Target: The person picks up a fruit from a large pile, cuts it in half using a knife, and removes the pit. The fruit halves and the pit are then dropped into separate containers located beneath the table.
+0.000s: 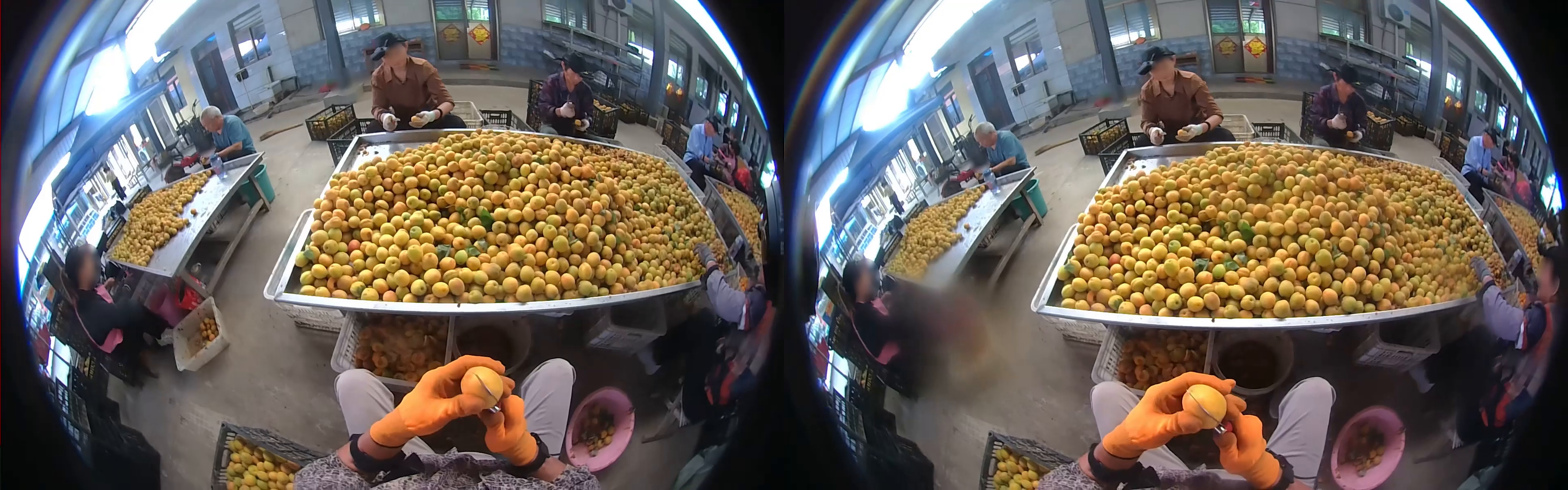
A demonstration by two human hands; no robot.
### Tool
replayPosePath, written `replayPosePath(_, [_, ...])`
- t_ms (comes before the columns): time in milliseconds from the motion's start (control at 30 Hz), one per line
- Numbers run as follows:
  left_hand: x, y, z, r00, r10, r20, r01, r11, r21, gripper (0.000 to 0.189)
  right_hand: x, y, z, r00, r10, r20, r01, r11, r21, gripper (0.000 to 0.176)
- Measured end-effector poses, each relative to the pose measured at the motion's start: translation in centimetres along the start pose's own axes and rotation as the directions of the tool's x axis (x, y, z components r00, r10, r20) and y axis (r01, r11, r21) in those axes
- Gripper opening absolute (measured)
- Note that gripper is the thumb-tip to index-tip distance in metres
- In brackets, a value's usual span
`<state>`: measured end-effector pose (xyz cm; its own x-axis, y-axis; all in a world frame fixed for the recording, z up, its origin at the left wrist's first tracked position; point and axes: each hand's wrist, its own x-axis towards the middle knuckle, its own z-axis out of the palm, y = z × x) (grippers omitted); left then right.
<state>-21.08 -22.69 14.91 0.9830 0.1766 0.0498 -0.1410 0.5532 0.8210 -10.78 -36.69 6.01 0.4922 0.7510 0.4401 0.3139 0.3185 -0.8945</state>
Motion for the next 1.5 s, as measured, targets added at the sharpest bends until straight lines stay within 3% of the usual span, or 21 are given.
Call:
replayPosePath(133, [-0.1, 0.9, -0.2, 1.000, 0.002, 0.009, -0.004, 0.990, 0.143, 0.071, 0.5, 0.0, 0.2, 0.989, -0.144, -0.019, 0.143, 0.988, -0.059, 0.039])
replayPosePath(200, [0.4, 2.3, -0.7, 0.991, 0.009, 0.132, -0.094, 0.752, 0.653, 0.062, 0.6, 0.3, -0.2, 0.991, -0.133, 0.020, 0.134, 0.989, -0.054, 0.039])
replayPosePath(233, [0.5, 2.5, -0.7, 0.991, 0.010, 0.132, -0.094, 0.753, 0.651, 0.062, 0.7, 0.4, -0.4, 0.990, -0.127, 0.056, 0.129, 0.990, -0.049, 0.040])
replayPosePath(300, [0.8, 2.9, -0.5, 0.960, 0.155, 0.233, -0.280, 0.541, 0.793, 0.057, 0.5, 0.4, 0.4, 0.989, -0.151, 0.001, 0.150, 0.986, -0.078, 0.041])
replayPosePath(400, [1.0, 3.6, -0.2, 0.933, 0.215, 0.290, -0.354, 0.391, 0.850, 0.057, 0.4, 1.4, 0.4, 0.990, -0.139, -0.010, 0.138, 0.986, -0.092, 0.044])
replayPosePath(533, [1.5, 4.5, -0.8, 0.963, 0.104, 0.250, -0.270, 0.286, 0.919, 0.058, 0.8, 2.2, -0.5, 0.990, -0.064, 0.125, 0.067, 0.997, -0.025, 0.047])
replayPosePath(600, [1.7, 3.7, -0.6, 0.988, 0.050, 0.149, -0.140, 0.710, 0.690, 0.059, 1.4, 1.0, -0.3, 0.992, -0.104, 0.071, 0.105, 0.994, -0.018, 0.047])
replayPosePath(633, [1.3, 2.7, 0.1, 0.998, 0.056, 0.027, -0.062, 0.927, 0.370, 0.060, 1.6, 0.4, -0.2, 0.990, -0.140, 0.016, 0.140, 0.990, -0.013, 0.047])
replayPosePath(667, [1.2, 1.7, 0.3, 0.998, 0.054, 0.034, -0.063, 0.925, 0.374, 0.060, 1.8, 0.2, -0.2, 0.990, -0.144, 0.010, 0.144, 0.989, -0.016, 0.047])
replayPosePath(767, [1.3, -0.5, 0.4, 0.988, 0.130, 0.085, -0.122, 0.989, -0.088, 0.056, 2.6, 0.0, -0.4, 0.986, -0.164, 0.025, 0.164, 0.986, 0.022, 0.047])
replayPosePath(833, [0.6, -0.8, 0.2, 0.993, 0.105, 0.053, -0.101, 0.993, -0.065, 0.061, 3.5, 0.2, -0.9, 0.942, -0.333, 0.048, 0.336, 0.940, -0.067, 0.045])
replayPosePath(900, [-0.1, -0.1, 0.1, 0.997, 0.037, 0.062, -0.036, 0.999, -0.014, 0.064, 2.9, 1.1, -1.8, 0.941, -0.324, 0.098, 0.331, 0.941, -0.071, 0.046])
replayPosePath(1000, [-0.3, 0.5, -0.2, 0.985, 0.077, 0.155, -0.104, 0.979, 0.175, 0.061, 3.3, 1.1, -2.0, 0.928, -0.350, 0.129, 0.359, 0.932, -0.056, 0.046])
replayPosePath(1067, [-0.2, 1.6, 0.1, 0.987, 0.073, 0.140, -0.098, 0.979, 0.177, 0.057, 3.3, 1.6, -2.8, 0.888, -0.396, 0.234, 0.414, 0.910, -0.028, 0.047])
replayPosePath(1133, [0.6, 3.4, -0.2, 0.935, 0.077, 0.347, -0.290, 0.733, 0.616, 0.056, 3.1, 1.1, -3.0, 0.904, -0.347, 0.251, 0.374, 0.925, -0.066, 0.046])
replayPosePath(1267, [0.8, 5.8, 0.1, 0.938, 0.052, 0.343, -0.318, 0.528, 0.788, 0.054, 2.0, 0.8, -3.1, 0.953, -0.155, 0.259, 0.185, 0.978, -0.094, 0.046])
replayPosePath(1333, [1.0, 6.3, -0.1, 0.970, 0.016, 0.241, -0.226, 0.418, 0.880, 0.054, 1.6, 0.3, -2.9, 0.968, -0.083, 0.236, 0.114, 0.986, -0.120, 0.044])
replayPosePath(1400, [1.5, 5.4, -0.9, 0.956, 0.009, 0.292, -0.265, 0.450, 0.853, 0.057, 1.5, 0.0, -2.3, 0.980, -0.015, 0.200, 0.045, 0.989, -0.144, 0.043])
replayPosePath(1433, [1.4, 3.9, -0.8, 0.970, 0.012, 0.242, -0.159, 0.783, 0.601, 0.060, 1.6, -0.1, -1.8, 0.983, -0.091, 0.158, 0.105, 0.991, -0.079, 0.041])
replayPosePath(1467, [1.3, 2.3, -0.6, 0.981, -0.010, 0.193, -0.036, 0.972, 0.234, 0.064, 1.7, -0.1, -1.6, 0.980, -0.166, 0.112, 0.169, 0.986, -0.016, 0.039])
replayPosePath(1500, [1.1, 0.7, -0.2, 0.991, -0.034, 0.129, 0.034, 0.999, 0.002, 0.067, 1.0, 1.7, -1.7, 0.983, -0.156, 0.101, 0.154, 0.988, 0.020, 0.038])
